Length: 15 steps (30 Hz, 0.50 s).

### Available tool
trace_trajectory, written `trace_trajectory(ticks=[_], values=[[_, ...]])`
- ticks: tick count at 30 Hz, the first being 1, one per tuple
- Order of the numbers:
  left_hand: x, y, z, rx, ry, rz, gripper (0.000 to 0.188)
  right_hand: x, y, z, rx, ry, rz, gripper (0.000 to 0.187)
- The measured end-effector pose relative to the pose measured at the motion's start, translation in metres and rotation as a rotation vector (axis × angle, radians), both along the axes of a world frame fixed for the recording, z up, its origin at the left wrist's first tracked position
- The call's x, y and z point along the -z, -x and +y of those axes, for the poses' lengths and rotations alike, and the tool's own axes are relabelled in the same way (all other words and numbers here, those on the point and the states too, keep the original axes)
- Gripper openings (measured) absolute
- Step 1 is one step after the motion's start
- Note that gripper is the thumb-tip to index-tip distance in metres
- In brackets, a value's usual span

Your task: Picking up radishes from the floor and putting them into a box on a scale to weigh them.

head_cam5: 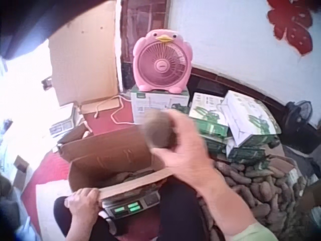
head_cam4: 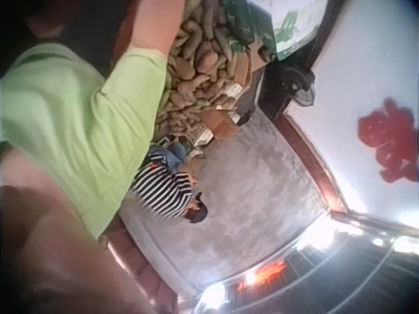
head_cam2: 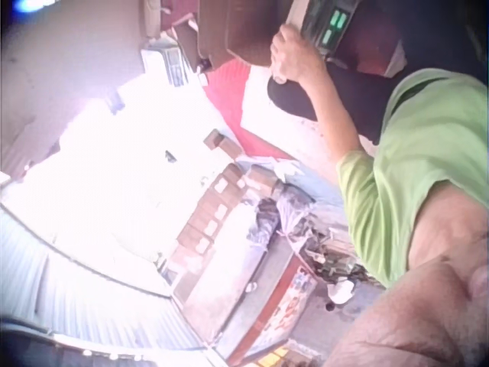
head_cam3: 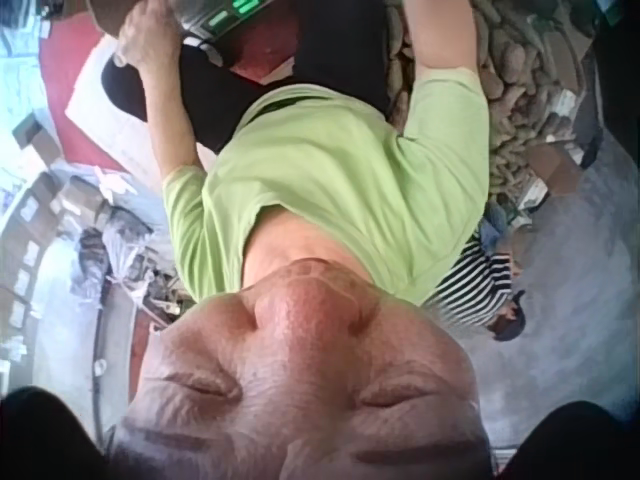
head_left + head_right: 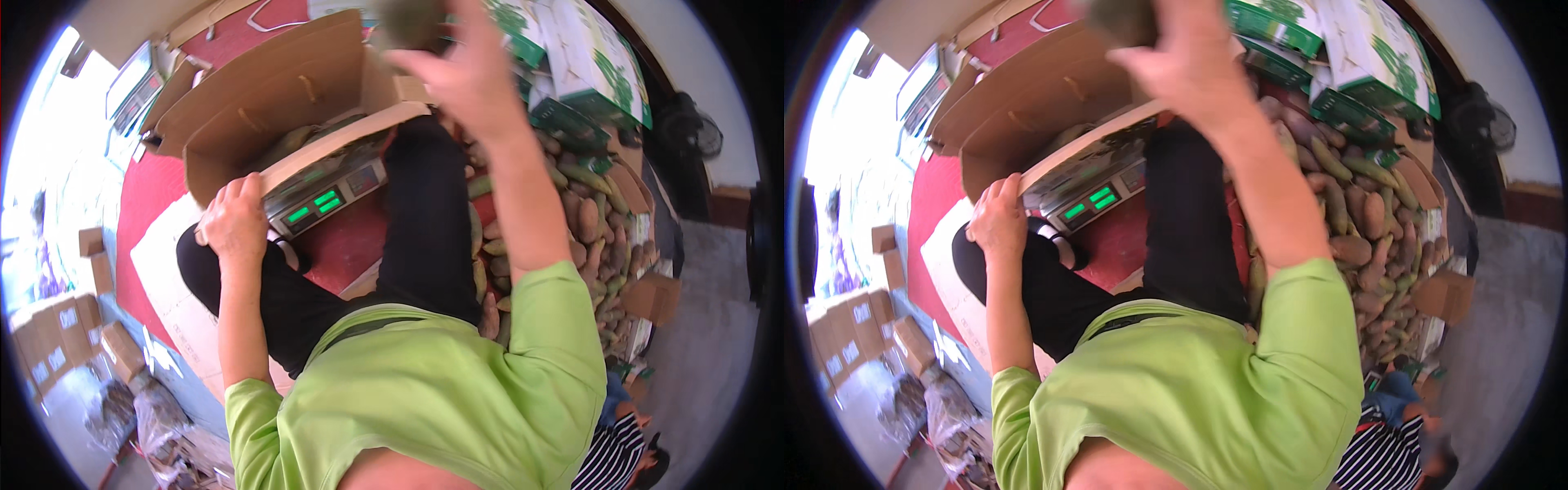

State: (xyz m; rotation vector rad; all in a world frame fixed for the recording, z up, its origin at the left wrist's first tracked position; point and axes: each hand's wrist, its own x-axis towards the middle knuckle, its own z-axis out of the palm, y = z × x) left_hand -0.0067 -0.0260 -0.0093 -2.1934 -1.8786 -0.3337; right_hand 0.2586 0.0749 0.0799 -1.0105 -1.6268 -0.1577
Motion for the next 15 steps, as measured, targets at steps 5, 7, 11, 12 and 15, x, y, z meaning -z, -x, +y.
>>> trace_trajectory(ticks=[5, 7, 11, 12, 15], values=[[0.000, -0.001, -0.001, -0.002, 0.032, -0.009, 0.027, 0.031, 0.066, 0.005, -0.195, 0.484, -0.325, 0.055], [-0.004, -0.004, -0.003, -0.049, 0.079, 0.018, 0.024, 0.048, 0.091, 0.004, -0.173, 0.627, -0.470, 0.047], [-0.002, -0.005, -0.001, -0.015, 0.105, 0.037, 0.025, 0.077, 0.111, 0.005, -0.134, 0.639, -0.572, 0.034], [-0.001, -0.004, -0.002, -0.018, 0.093, 0.025, 0.025, 0.076, 0.112, 0.006, -0.174, 0.678, -0.541, 0.031], [-0.001, -0.005, -0.002, -0.037, 0.111, 0.016, 0.025, 0.069, 0.091, 0.001, -0.211, 0.700, -0.420, 0.028]])
